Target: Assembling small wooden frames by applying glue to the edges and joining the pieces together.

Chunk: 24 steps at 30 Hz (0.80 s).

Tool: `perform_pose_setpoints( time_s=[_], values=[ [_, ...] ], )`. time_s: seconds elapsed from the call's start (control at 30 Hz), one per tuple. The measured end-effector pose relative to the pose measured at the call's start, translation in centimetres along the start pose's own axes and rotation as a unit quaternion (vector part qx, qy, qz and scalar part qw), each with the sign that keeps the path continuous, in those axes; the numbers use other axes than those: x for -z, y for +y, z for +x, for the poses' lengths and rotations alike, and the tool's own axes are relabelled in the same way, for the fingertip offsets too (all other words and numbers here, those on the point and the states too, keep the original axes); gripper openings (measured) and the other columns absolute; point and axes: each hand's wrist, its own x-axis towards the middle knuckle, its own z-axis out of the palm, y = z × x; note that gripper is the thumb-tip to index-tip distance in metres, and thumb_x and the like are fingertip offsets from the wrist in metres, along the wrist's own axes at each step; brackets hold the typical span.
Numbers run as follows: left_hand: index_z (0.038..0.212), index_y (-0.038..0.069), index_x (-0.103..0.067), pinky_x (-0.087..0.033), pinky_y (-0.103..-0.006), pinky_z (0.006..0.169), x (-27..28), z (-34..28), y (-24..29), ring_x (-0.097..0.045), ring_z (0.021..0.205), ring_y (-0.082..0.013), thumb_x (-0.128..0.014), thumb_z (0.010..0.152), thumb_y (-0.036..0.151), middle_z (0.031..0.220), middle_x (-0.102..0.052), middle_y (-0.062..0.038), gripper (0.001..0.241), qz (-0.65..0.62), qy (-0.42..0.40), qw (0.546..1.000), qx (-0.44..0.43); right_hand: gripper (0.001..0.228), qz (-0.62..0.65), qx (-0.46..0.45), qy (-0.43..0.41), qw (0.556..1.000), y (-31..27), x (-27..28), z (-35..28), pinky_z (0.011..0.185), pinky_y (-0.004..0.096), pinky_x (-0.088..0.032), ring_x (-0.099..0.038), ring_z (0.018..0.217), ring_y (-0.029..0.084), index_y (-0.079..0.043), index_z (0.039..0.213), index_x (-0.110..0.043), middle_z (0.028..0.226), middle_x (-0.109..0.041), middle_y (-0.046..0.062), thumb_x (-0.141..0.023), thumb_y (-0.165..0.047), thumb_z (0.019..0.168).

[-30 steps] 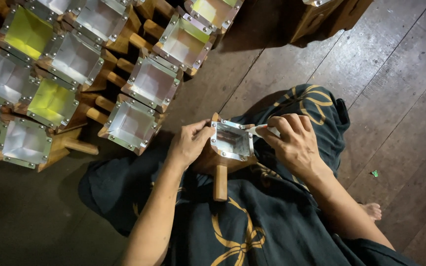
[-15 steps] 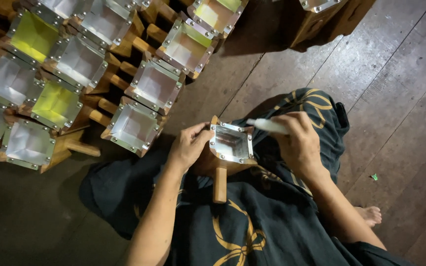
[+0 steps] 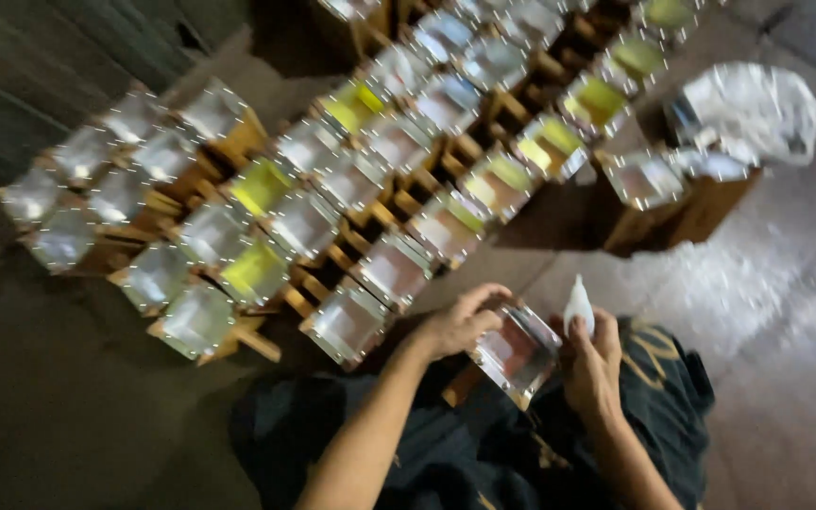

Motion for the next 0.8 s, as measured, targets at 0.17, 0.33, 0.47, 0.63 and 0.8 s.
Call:
perform_pose_setpoints(
  time_s=[0.17, 0.33, 0.47, 0.63, 0.8],
  values=[
    [0.133, 0.021, -0.057, -0.049, -0.0461, 0.086, -0.1, 4.7, -0.5, -0.063, 0.107, -0.0273, -0.038, 0.089, 0.039, 0.117, -0.069, -0.009, 0.051, 0.118, 0.002, 0.992, 0.041, 0.046, -0.025, 0.003, 0.057, 0.998, 3.0, -0.2, 0.0, 0.065, 0.033, -0.051, -0.067, 0.092, 0.022, -0.007, 0.134, -0.048, 0.111, -0.066, 0.017, -0.059, -0.037, 0.101],
    [0.134, 0.026, -0.063, -0.033, -0.0522, 0.103, -1.5, 6.9, -0.8, -0.044, 0.119, -0.035, -0.025, 0.097, 0.037, 0.128, -0.057, -0.016, 0.055, 0.37, 0.092, 0.924, 0.023, 0.046, 0.065, -0.002, 0.045, 0.997, 3.6, -0.7, 0.4, 0.091, 0.044, -0.054, -0.06, 0.106, 0.027, 0.0, 0.139, -0.038, 0.116, -0.055, 0.022, -0.055, -0.028, 0.105],
    [0.155, 0.02, -0.031, -0.012, -0.0635, 0.115, -2.9, 4.4, 1.2, -0.026, 0.141, -0.0392, -0.024, 0.081, 0.062, 0.154, -0.032, -0.019, 0.086, 0.406, 0.085, 0.909, 0.042, 0.039, 0.014, -0.01, 0.038, 0.999, 4.0, -0.3, 0.5, 0.075, 0.039, -0.053, -0.059, 0.09, 0.023, -0.002, 0.129, -0.044, 0.103, -0.059, 0.018, -0.056, -0.032, 0.107],
    [0.14, 0.013, -0.044, -0.025, -0.0608, 0.111, -7.3, -0.4, -0.8, -0.037, 0.126, -0.0386, -0.072, 0.068, 0.069, 0.137, -0.039, -0.018, 0.096, 0.388, 0.283, 0.866, -0.139, 0.044, 0.009, 0.049, 0.079, 0.996, 2.1, 0.3, 1.4, 0.083, 0.04, -0.055, -0.065, 0.089, 0.03, -0.001, 0.139, -0.04, 0.114, -0.063, 0.025, -0.056, -0.028, 0.108],
    [0.068, 0.016, -0.051, -0.046, -0.0396, 0.066, -12.7, -4.5, -4.8, -0.061, 0.07, -0.0271, -0.075, 0.086, 0.029, 0.068, -0.058, -0.004, 0.032, 0.145, 0.423, 0.857, -0.255, 0.028, -0.057, 0.087, 0.018, 0.994, -0.5, -0.3, 3.7, 0.08, 0.027, -0.052, -0.073, 0.105, 0.026, -0.005, 0.128, -0.054, 0.116, -0.072, 0.019, -0.049, -0.023, 0.107]
  ],
)
